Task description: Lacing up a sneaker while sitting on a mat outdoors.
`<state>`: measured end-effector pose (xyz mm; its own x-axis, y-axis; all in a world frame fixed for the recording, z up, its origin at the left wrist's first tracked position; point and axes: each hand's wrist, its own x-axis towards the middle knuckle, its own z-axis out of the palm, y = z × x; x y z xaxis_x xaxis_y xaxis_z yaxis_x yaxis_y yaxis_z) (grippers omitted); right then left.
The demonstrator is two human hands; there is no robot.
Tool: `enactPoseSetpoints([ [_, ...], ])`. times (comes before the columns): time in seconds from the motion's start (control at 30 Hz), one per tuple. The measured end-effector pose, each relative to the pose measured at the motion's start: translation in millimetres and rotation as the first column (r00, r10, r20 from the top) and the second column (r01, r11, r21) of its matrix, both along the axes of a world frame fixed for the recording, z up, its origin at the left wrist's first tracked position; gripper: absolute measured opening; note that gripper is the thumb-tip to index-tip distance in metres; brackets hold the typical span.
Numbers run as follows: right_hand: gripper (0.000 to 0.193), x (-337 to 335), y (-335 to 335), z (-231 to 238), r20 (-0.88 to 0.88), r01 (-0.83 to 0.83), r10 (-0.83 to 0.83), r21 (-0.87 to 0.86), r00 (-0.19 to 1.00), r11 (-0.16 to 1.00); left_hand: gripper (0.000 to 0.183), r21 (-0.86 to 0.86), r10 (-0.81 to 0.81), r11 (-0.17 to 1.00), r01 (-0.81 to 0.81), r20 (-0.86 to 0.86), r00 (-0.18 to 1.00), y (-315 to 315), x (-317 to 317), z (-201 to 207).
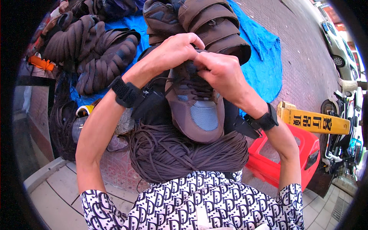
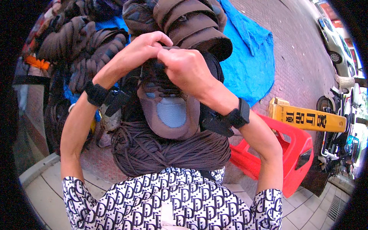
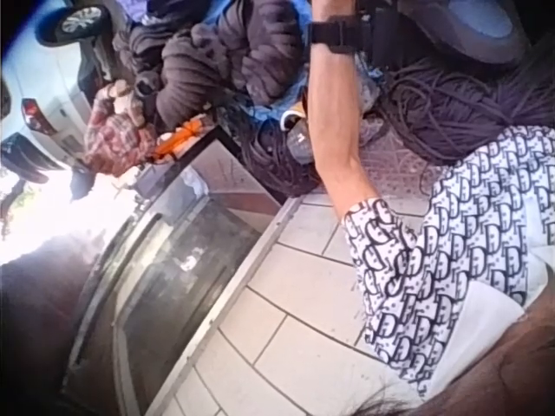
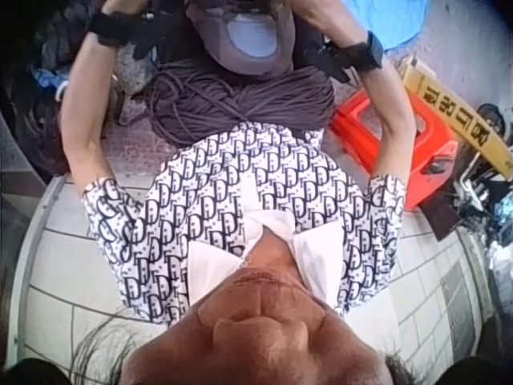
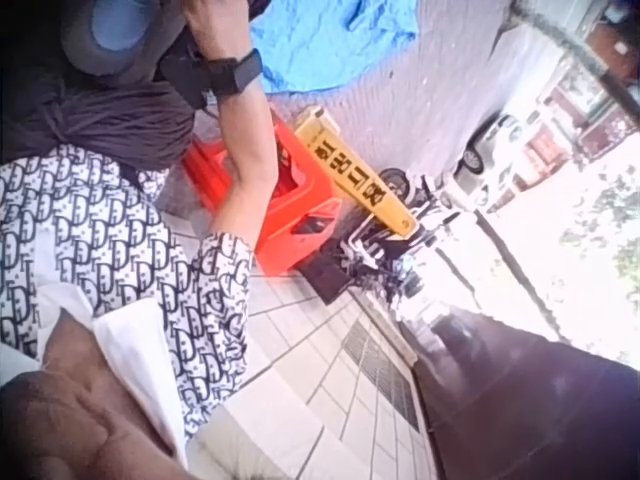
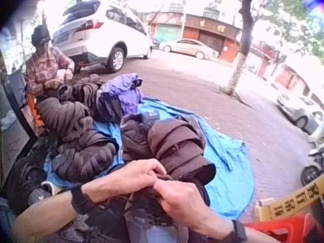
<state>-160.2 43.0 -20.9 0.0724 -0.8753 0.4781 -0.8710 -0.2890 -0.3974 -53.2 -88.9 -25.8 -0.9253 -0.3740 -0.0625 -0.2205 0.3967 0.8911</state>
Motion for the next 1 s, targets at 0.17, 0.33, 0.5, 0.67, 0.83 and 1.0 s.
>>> enactPoseSetpoints([
  [0.17, 0.006, 9, -4, 3, -0.205, 0.054, -0.059, -0.029, 0.977, 0.998, 0.029, 0.21, 0.006, 0.978, 0.011, -0.081, 0.997, -4, -2, -4],
  [0.33, 0.006, 21, -7, 3, -0.496, 0.043, -0.082, -0.09, 0.864, 0.995, 0.027, 0.3, -0.052, 0.952, 0.06, -0.035, 0.998, -10, -3, -6],
  [0.5, 0.005, 23, -10, 4, -0.54, 0.027, -0.047, -0.045, 0.841, 0.999, 0.024, 0.355, -0.06, 0.932, 0.07, -0.038, 0.997, -11, -1, -9],
  [0.67, 0.006, 10, -15, 7, -0.247, -0.06, 0.065, 0.03, 0.967, 0.998, 0.021, 0.368, -0.041, 0.927, 0.072, -0.09, 0.995, -10, -1, -13],
  [0.83, 0.026, -3, -11, 14, 0.175, 0.03, -0.038, 0.052, 0.984, 0.998, 0.018, 0.357, 0.008, 0.931, 0.069, -0.21, 0.978, 3, 7, -14],
  [1.0, 0.025, -7, -6, 10, 0.486, 0.073, -0.142, 0.159, 0.862, 0.985, 0.026, -0.362, -0.037, 0.927, -0.101, -0.355, 0.934, 29, 29, -8],
])
